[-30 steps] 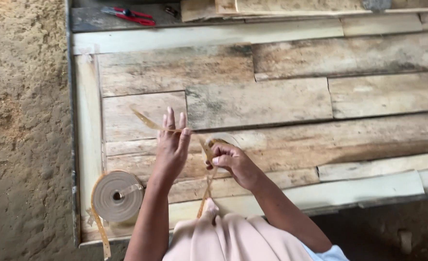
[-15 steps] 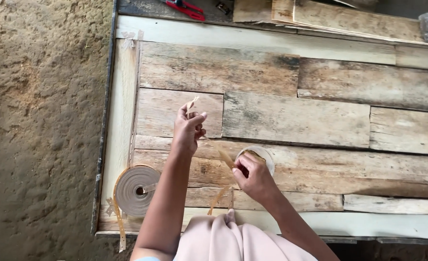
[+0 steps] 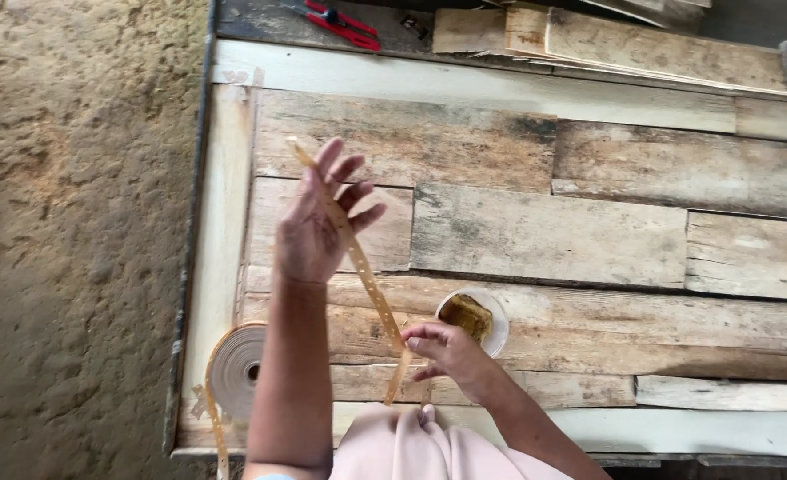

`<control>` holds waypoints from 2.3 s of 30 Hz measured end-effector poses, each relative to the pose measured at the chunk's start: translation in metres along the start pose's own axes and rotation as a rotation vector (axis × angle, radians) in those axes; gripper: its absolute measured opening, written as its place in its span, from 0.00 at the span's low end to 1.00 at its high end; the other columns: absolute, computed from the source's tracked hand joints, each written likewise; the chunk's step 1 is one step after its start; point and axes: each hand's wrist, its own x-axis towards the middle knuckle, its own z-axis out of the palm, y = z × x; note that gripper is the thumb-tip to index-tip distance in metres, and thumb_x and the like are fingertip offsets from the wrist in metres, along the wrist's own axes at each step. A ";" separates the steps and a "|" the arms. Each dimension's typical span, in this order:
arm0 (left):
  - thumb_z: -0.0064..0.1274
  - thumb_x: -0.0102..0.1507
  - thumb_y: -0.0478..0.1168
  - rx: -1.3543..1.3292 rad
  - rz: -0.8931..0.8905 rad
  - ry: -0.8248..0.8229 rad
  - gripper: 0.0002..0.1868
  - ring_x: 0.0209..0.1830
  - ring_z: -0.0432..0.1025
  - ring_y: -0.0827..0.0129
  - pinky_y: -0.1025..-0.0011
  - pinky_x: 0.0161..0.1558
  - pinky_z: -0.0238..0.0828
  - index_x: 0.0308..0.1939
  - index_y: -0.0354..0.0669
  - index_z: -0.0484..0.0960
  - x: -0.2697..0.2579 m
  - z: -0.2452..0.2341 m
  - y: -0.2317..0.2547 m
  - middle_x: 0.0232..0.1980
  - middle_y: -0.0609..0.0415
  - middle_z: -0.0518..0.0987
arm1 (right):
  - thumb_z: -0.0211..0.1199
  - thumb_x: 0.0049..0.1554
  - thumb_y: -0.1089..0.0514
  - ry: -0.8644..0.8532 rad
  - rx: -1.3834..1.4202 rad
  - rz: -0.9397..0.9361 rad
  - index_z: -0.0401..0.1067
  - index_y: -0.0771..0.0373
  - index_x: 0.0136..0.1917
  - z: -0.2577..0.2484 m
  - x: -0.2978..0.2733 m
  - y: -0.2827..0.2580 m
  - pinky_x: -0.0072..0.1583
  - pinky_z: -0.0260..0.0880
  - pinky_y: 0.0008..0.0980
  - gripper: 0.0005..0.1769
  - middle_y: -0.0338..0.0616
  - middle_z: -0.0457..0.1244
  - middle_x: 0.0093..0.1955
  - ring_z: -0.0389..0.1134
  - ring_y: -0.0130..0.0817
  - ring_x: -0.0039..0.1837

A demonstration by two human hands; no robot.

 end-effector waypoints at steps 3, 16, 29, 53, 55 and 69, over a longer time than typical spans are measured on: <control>0.42 0.69 0.55 0.209 -0.020 0.047 0.29 0.60 0.75 0.57 0.48 0.59 0.78 0.71 0.47 0.68 0.005 0.005 0.012 0.69 0.46 0.71 | 0.62 0.61 0.63 0.178 -0.330 -0.267 0.78 0.64 0.58 -0.009 -0.020 -0.033 0.39 0.80 0.25 0.12 0.45 0.66 0.49 0.72 0.31 0.50; 0.46 0.70 0.51 0.641 -0.282 0.370 0.26 0.60 0.74 0.54 0.47 0.61 0.69 0.66 0.39 0.76 0.039 -0.069 -0.099 0.66 0.47 0.77 | 0.75 0.48 0.38 0.673 -1.323 -0.402 0.58 0.54 0.78 -0.101 0.138 -0.081 0.76 0.46 0.71 0.51 0.50 0.45 0.82 0.36 0.57 0.84; 0.41 0.73 0.46 0.881 -0.343 0.303 0.21 0.58 0.75 0.59 0.59 0.60 0.72 0.68 0.49 0.77 0.056 -0.091 -0.108 0.59 0.46 0.80 | 0.80 0.37 0.34 0.686 -1.393 -0.556 0.57 0.52 0.79 -0.127 0.171 -0.064 0.71 0.52 0.69 0.63 0.46 0.49 0.70 0.46 0.55 0.78; 0.42 0.72 0.42 0.925 -0.367 0.224 0.22 0.67 0.66 0.42 0.46 0.64 0.64 0.69 0.41 0.73 0.061 -0.094 -0.116 0.72 0.41 0.70 | 0.81 0.35 0.37 0.720 -1.382 -0.647 0.59 0.55 0.78 -0.123 0.163 -0.054 0.71 0.52 0.70 0.63 0.48 0.49 0.70 0.47 0.58 0.77; 0.42 0.72 0.43 0.931 -0.363 0.237 0.22 0.67 0.66 0.42 0.46 0.64 0.65 0.68 0.41 0.74 0.061 -0.095 -0.117 0.72 0.41 0.70 | 0.81 0.34 0.37 0.723 -1.396 -0.674 0.60 0.56 0.77 -0.123 0.165 -0.055 0.72 0.52 0.68 0.63 0.49 0.50 0.69 0.47 0.58 0.77; 0.44 0.72 0.48 0.848 -0.264 0.186 0.23 0.57 0.72 0.62 0.58 0.59 0.73 0.68 0.45 0.76 0.050 -0.092 -0.106 0.65 0.45 0.77 | 0.70 0.53 0.33 0.580 -1.155 -0.577 0.57 0.50 0.80 -0.128 0.148 -0.072 0.78 0.45 0.63 0.49 0.52 0.54 0.72 0.48 0.60 0.80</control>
